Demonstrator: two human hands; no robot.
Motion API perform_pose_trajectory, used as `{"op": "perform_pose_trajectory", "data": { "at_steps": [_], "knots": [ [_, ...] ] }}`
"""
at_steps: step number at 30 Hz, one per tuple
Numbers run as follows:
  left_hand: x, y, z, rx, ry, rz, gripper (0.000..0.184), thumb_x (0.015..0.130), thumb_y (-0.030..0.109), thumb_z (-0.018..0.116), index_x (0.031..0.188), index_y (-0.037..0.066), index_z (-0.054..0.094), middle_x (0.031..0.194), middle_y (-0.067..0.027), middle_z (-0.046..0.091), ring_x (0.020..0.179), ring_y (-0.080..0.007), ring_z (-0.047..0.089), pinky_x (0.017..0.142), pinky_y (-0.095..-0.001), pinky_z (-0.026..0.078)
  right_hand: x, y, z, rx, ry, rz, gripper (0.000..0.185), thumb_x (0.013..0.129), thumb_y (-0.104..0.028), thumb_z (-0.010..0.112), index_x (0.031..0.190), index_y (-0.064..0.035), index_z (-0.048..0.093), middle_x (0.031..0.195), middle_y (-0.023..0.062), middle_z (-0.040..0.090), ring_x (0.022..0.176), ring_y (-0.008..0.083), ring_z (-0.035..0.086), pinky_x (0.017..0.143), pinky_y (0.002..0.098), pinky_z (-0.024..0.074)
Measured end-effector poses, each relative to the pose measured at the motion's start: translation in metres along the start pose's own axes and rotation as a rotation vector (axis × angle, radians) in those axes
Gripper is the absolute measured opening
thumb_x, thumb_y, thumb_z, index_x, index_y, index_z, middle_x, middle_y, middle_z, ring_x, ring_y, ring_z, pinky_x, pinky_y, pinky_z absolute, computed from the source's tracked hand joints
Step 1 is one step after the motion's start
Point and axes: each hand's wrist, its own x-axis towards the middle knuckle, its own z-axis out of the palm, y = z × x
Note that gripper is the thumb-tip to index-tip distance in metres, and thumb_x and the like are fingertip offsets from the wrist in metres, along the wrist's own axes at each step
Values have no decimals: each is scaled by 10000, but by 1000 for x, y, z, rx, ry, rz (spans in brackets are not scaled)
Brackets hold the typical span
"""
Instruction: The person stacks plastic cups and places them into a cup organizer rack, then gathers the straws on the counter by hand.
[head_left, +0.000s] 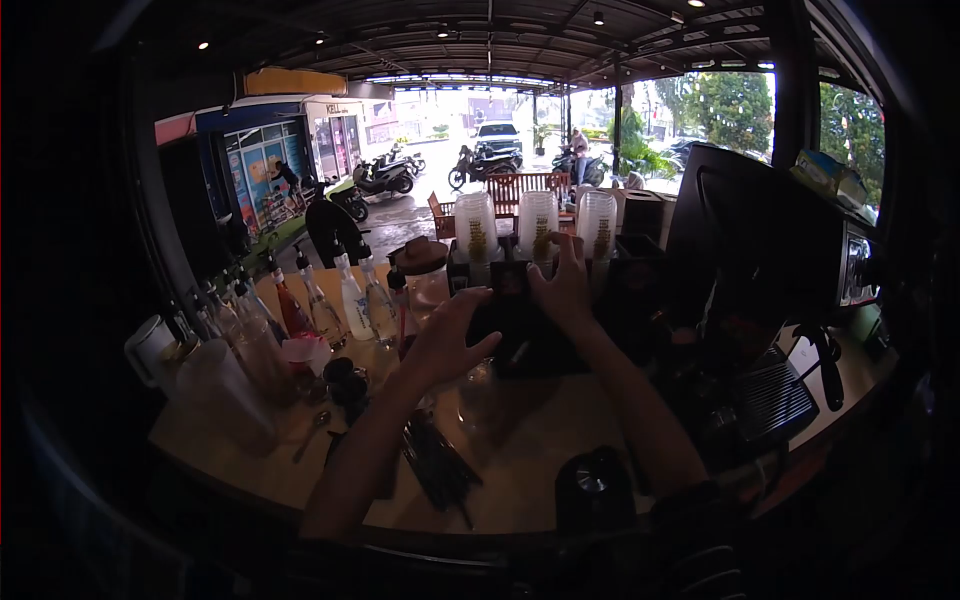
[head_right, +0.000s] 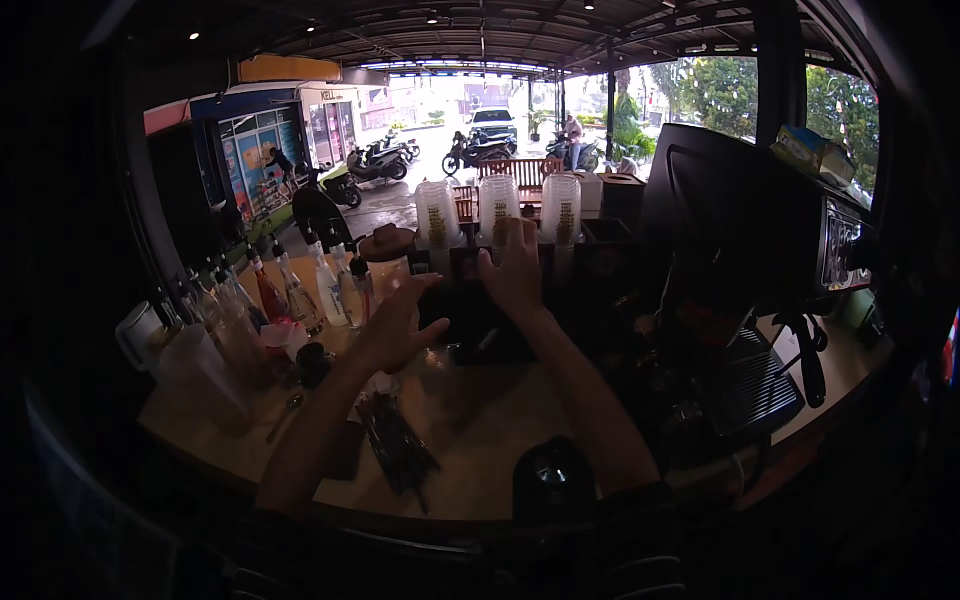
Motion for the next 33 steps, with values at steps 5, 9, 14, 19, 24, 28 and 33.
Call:
{"op": "perform_pose_trajectory", "data": {
  "at_steps": [5, 9, 14, 19, 24, 28, 33],
  "knots": [
    [-54, -28, -17, -126, -54, -159, 545, 779, 266, 634, 1228, 20, 449, 1199, -173, 504, 1115, -319, 502, 937, -384, 412, -101, -11, 17, 179, -520, 209, 883, 566, -247, 820, 1267, -14, 337, 1160, 194, 441, 1071, 309, 481, 909, 383, 412],
    [-94, -41, -18, -192, -88, -229, 521, 795, 280, 614, 1216, 13, 463, 1200, -164, 509, 1084, -307, 530, 891, -364, 444, -168, -3, 44, 204, -438, 228, 1061, 496, -306, 862, 1307, 21, 262, 1194, 218, 434, 1098, 318, 468, 937, 391, 393],
    [-131, -51, -7, -215, -41, -167, 485, 802, 231, 618, 1211, 21, 464, 1168, -150, 528, 1041, -285, 553, 886, -350, 443, -198, -12, 66, 140, -411, 459, 1046, 501, -320, 856, 1291, 23, 262, 1236, 203, 411, 1160, 298, 422, 973, 380, 349],
    [-161, -53, 3, -402, -30, -240, 492, 801, 228, 632, 1214, 21, 462, 1148, -162, 544, 1072, -267, 546, 898, -355, 439, -204, -25, 65, 267, -350, 557, 771, 558, -246, 836, 1148, 6, 408, 1115, 153, 510, 1052, 258, 503, 891, 372, 406],
    [-167, -51, -4, -693, 23, -370, 626, 800, 265, 658, 1300, 31, 361, 1273, -152, 452, 1155, -270, 480, 910, -381, 438, -206, -40, 57, 941, -273, 829, 490, 740, -177, 713, 1136, -33, 463, 1040, 69, 575, 961, 141, 550, 807, 284, 451],
    [-171, -55, 13, -831, 40, -443, 781, 781, 301, 694, 1359, 30, 245, 1338, -166, 343, 1211, -300, 407, 916, -383, 440, -218, -75, 52, 1266, -242, 951, 416, 788, -124, 637, 1158, -67, 454, 1060, 45, 561, 989, 155, 552, 812, 323, 470],
    [-176, -40, 8, -1026, 85, -497, 885, 660, 268, 799, 1339, 33, 282, 1248, -138, 386, 1161, -281, 449, 908, -385, 457, -227, -98, 51, 1368, -279, 914, 564, 784, -114, 647, 1249, -86, 330, 1161, 75, 488, 1038, 175, 526, 824, 331, 473]
  ]
}}
